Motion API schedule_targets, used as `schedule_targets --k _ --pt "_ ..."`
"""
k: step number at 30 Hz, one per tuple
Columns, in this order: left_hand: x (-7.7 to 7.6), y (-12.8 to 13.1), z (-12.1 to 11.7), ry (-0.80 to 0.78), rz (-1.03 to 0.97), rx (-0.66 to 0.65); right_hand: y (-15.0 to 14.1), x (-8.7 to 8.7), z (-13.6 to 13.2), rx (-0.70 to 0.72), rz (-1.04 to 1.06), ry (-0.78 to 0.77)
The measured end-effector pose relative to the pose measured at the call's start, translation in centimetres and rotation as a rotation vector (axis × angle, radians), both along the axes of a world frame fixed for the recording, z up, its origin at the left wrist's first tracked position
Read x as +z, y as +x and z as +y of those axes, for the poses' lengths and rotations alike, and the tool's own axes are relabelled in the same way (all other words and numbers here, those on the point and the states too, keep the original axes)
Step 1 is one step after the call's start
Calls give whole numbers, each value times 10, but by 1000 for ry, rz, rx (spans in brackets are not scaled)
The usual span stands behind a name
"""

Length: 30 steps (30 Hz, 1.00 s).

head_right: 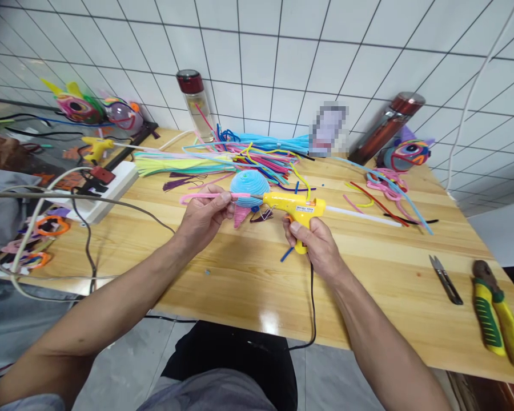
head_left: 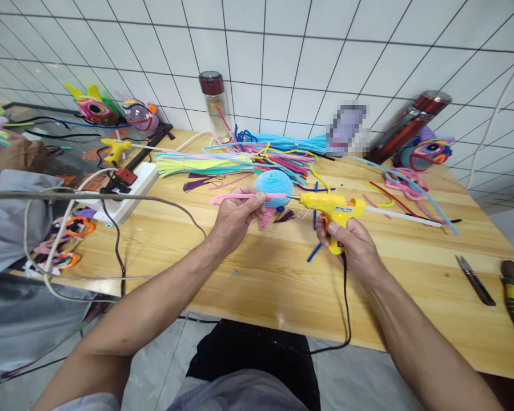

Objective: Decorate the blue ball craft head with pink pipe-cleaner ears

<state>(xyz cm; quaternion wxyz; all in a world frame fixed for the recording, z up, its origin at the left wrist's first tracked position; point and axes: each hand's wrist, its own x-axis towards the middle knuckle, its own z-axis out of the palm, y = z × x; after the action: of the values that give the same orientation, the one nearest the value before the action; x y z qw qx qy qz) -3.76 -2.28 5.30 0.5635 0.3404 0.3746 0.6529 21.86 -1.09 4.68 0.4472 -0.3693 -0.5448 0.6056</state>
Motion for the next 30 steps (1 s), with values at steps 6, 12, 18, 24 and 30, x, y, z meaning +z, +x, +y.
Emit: schedule_targets --k 6,12,18,24,30 --pt "0 0 0 4 -6 1 0 1 1 5 -8 5" --pt "-1 -1 0 -3 0 5 1 -1 1 -7 11 9" --pt "0 -1 0 -7 -12 -3 0 -1 0 -4 15 1" --pt "2 1 -1 13 -17 -15 0 0 -1 -3 3 -1" --pt "2 1 -1 3 -27 -14 1 -1 1 3 -14 8"
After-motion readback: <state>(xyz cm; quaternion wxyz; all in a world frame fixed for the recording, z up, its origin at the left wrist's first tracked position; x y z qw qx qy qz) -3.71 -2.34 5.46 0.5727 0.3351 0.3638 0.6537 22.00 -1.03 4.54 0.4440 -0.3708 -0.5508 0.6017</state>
